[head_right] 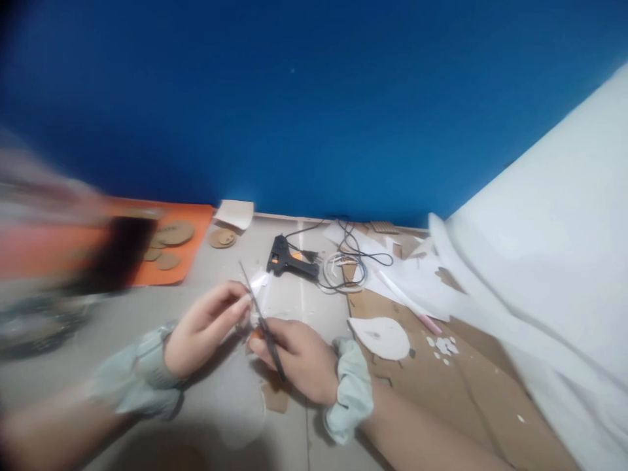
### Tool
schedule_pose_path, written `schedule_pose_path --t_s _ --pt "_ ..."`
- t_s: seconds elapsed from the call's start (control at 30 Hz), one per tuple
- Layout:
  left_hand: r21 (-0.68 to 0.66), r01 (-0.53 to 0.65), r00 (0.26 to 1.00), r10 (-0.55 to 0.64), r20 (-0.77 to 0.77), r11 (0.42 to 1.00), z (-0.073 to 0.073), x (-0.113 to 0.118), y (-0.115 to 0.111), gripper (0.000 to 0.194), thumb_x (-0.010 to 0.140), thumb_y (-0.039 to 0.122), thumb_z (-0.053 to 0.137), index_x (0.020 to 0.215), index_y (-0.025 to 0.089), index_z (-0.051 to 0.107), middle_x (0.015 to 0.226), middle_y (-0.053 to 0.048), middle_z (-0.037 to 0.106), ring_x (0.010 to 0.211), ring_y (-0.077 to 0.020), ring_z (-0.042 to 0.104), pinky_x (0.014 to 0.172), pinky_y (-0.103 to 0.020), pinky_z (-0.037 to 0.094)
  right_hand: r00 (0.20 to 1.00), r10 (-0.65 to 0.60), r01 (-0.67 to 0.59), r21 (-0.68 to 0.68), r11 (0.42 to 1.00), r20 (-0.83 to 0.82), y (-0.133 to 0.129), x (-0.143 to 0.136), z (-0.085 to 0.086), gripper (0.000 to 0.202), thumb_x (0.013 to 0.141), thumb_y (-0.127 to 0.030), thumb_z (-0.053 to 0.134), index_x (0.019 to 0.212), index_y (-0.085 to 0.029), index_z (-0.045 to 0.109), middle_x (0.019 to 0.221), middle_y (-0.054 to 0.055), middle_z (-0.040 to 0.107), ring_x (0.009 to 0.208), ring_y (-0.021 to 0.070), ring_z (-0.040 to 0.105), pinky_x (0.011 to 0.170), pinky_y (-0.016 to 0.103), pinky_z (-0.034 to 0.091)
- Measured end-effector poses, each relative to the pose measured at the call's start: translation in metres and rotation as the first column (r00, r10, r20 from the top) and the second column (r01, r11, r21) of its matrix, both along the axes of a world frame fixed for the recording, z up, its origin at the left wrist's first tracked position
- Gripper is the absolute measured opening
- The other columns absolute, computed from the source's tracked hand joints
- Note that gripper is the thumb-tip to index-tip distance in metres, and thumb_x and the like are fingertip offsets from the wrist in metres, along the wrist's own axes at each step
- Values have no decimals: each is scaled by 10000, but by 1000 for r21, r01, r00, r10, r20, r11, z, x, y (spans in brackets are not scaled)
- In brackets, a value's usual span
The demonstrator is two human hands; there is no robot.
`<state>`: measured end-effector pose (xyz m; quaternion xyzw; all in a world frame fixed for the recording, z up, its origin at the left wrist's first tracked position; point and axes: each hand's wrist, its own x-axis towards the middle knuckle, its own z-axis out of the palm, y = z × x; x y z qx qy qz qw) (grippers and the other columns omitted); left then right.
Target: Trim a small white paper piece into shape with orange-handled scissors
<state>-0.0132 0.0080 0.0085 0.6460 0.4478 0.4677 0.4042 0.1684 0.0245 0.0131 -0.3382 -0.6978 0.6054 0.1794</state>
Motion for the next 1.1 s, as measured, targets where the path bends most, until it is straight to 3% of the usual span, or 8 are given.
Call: schedule_pose_path --t_s 0.2,0.4,0.53,0.7,0.9,1.1 --pt "-33 35 999 -35 -3 999 0 1 0 165 944 260 435 859 167 541 758 -5 561 688 -125 528 667 -253 432 979 -168 154 -127 980 -111 -1 -4 -4 319 882 -476 520 777 -174 514 641 -35 418 558 102 380 519 217 354" --pt "-72 113 985 -121 -122 991 1 2 3 155 917 242 451 838 164 558 729 -2 562 672 -133 521 646 -259 427 898 -420 403 -136 905 -132 1 -3 -1 242 821 -368 629 966 -209 518 715 -36 485 585 110 456 544 230 404" --pt "-101 177 969 -192 -157 979 2 2 3 145 905 217 454 843 157 570 752 -17 597 684 -140 544 650 -264 439 909 -406 399 -83 913 -90 1 -3 0 196 829 -352 614 928 -210 521 709 -27 511 568 113 475 520 233 409" --pt "-100 176 971 -189 -143 979 3 1 1 155 914 232 446 851 161 569 741 -10 590 679 -136 540 652 -258 441 889 -457 455 -53 889 -33 2 -3 0 178 850 -363 584 900 -206 516 703 -24 525 576 115 487 528 233 418" --pt "-107 184 969 -199 -149 977 2 2 3 160 911 232 445 828 157 560 737 -8 579 675 -134 532 643 -256 436 924 -382 382 56 922 -26 3 -3 4 181 858 -365 568 866 -190 523 724 -1 550 636 136 531 571 247 443" --pt "-138 182 965 -204 -165 974 2 3 2 160 910 229 445 820 158 557 734 -4 576 673 -132 531 650 -254 438 928 -372 370 69 927 28 4 -4 7 170 870 -350 542 822 -192 503 697 -6 555 606 132 531 539 236 425"
